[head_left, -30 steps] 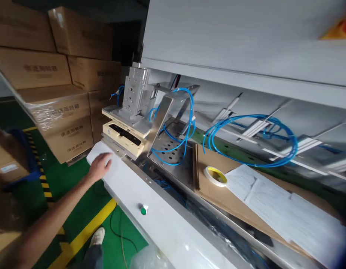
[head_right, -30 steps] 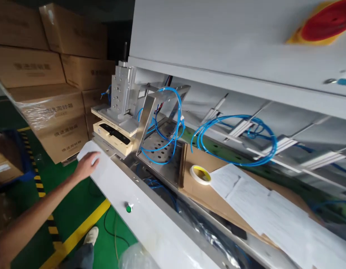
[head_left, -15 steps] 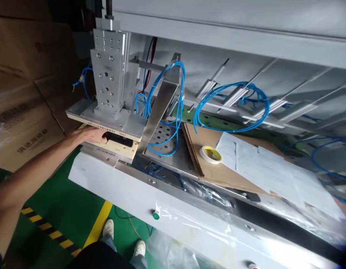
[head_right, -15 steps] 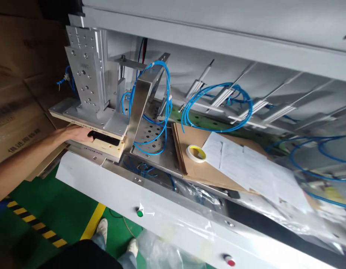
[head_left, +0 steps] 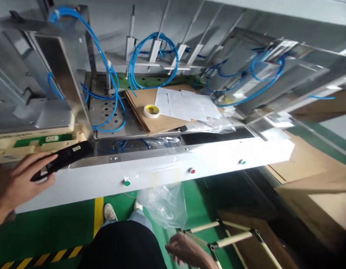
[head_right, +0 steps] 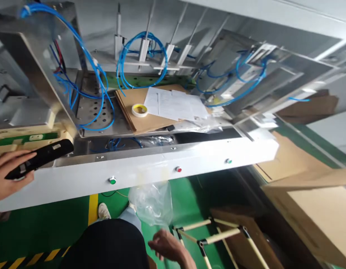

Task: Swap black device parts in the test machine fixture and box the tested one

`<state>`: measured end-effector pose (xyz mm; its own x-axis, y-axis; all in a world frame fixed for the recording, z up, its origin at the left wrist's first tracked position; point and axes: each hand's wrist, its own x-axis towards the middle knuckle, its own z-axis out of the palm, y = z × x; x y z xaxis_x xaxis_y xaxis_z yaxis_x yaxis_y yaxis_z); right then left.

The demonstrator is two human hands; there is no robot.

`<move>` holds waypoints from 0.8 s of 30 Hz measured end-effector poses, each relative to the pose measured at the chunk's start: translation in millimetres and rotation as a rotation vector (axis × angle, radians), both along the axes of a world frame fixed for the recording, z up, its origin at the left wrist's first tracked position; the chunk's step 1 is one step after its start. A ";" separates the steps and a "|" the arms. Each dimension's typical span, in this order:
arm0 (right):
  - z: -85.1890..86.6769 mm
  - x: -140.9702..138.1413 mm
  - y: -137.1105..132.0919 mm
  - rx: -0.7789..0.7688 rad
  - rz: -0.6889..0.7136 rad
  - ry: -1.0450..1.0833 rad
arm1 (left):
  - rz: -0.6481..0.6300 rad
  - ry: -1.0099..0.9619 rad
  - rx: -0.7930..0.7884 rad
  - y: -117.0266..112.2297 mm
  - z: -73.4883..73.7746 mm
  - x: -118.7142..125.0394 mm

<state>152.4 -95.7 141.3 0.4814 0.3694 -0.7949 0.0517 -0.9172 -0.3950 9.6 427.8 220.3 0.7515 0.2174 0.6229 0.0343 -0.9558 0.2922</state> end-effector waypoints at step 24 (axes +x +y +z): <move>-53.7 129.5 59.7 0.762 0.152 -1.486 | -0.465 0.242 -0.060 -225.6 -34.8 209.7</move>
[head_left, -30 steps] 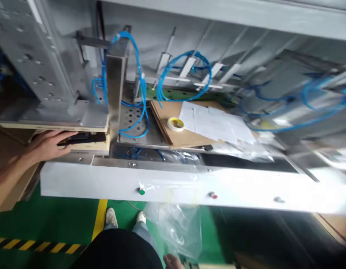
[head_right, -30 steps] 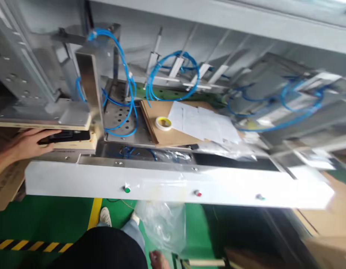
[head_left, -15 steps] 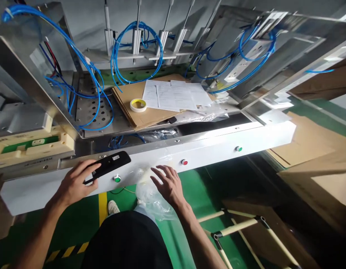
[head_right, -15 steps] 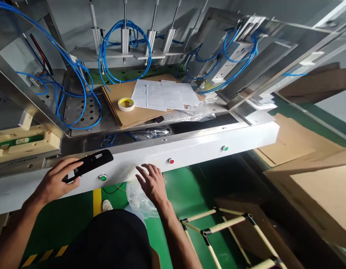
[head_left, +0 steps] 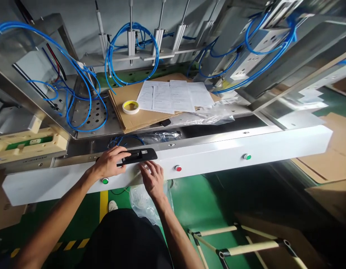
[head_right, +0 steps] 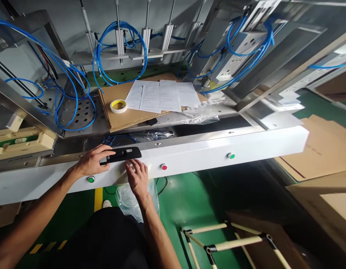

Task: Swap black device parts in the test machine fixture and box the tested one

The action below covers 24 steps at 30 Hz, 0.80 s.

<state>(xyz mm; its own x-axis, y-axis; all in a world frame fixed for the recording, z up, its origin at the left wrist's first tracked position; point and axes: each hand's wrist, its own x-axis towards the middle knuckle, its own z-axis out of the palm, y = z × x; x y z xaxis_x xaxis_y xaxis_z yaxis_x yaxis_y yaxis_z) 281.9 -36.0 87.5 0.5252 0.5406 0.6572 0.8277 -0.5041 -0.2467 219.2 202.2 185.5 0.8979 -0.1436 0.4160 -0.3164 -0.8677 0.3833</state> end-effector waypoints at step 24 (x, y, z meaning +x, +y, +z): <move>2.6 -6.1 -4.0 -0.006 0.031 -0.021 | -0.004 0.096 0.014 -10.3 -20.2 22.3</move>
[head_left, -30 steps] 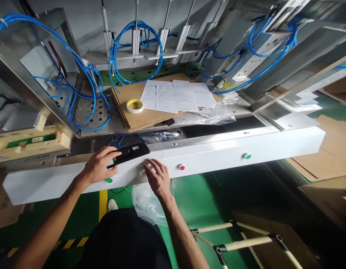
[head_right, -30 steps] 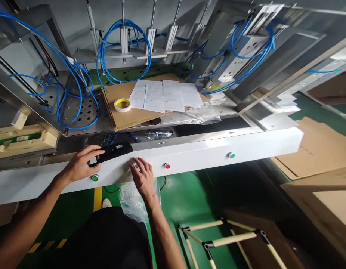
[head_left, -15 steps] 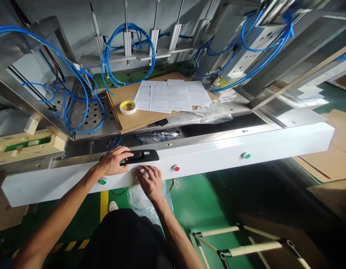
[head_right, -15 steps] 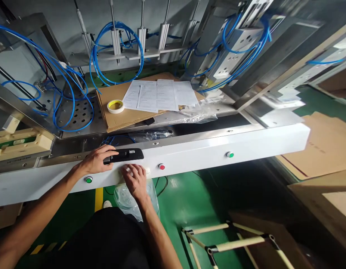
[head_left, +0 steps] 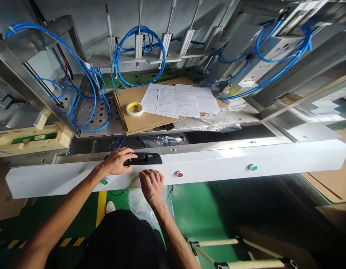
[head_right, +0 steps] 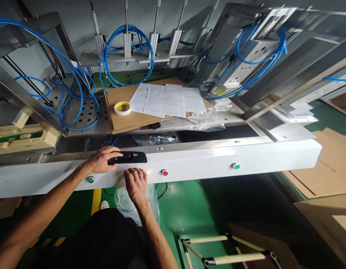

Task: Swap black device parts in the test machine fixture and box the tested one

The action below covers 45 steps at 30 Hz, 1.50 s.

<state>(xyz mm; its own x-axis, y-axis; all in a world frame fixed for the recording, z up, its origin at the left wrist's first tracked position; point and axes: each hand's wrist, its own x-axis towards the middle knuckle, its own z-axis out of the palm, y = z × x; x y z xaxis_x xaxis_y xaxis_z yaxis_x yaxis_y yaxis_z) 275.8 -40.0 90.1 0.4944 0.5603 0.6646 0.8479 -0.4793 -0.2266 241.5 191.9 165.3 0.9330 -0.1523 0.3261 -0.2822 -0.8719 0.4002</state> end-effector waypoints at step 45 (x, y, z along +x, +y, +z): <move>68.6 75.2 31.9 -0.244 0.226 0.190 | 0.242 0.029 0.445 -8.2 -15.4 -34.0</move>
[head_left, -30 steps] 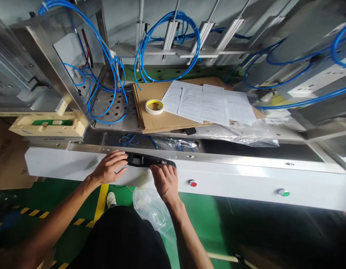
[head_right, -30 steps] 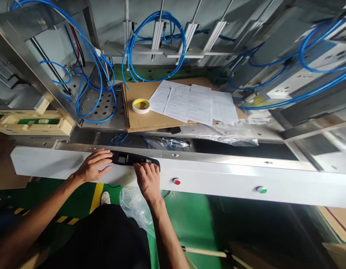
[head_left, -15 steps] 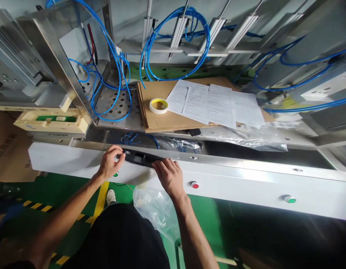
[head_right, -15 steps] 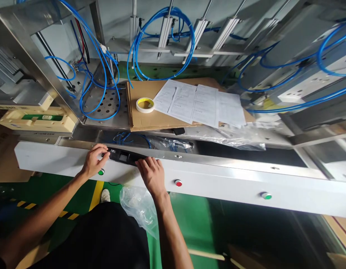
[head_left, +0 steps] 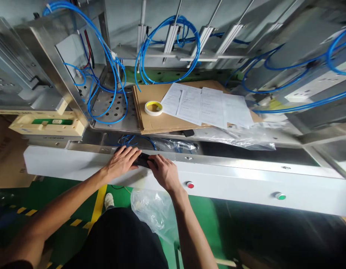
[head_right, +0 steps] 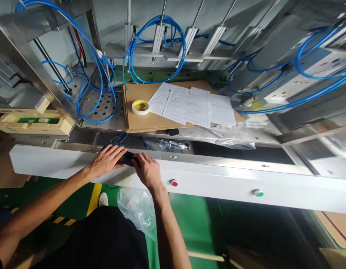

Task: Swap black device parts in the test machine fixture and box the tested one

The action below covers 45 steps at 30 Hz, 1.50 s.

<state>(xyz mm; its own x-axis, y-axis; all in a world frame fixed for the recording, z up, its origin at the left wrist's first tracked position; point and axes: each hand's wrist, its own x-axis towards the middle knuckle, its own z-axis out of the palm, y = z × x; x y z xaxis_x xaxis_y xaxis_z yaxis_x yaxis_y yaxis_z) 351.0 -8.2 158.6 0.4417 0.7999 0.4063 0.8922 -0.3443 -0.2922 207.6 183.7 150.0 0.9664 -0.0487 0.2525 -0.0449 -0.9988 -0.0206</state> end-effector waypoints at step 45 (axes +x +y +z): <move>20.7 -19.3 27.5 -0.315 0.065 0.015 | -0.071 0.108 -0.096 13.9 16.7 4.5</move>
<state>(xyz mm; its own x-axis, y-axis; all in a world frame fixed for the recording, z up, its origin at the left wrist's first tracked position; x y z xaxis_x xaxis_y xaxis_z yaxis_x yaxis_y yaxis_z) 331.7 19.3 179.3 0.3899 0.9120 0.1277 0.9116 -0.3627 -0.1934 212.0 197.6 166.7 0.9832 -0.0987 0.1536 -0.1125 -0.9902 0.0833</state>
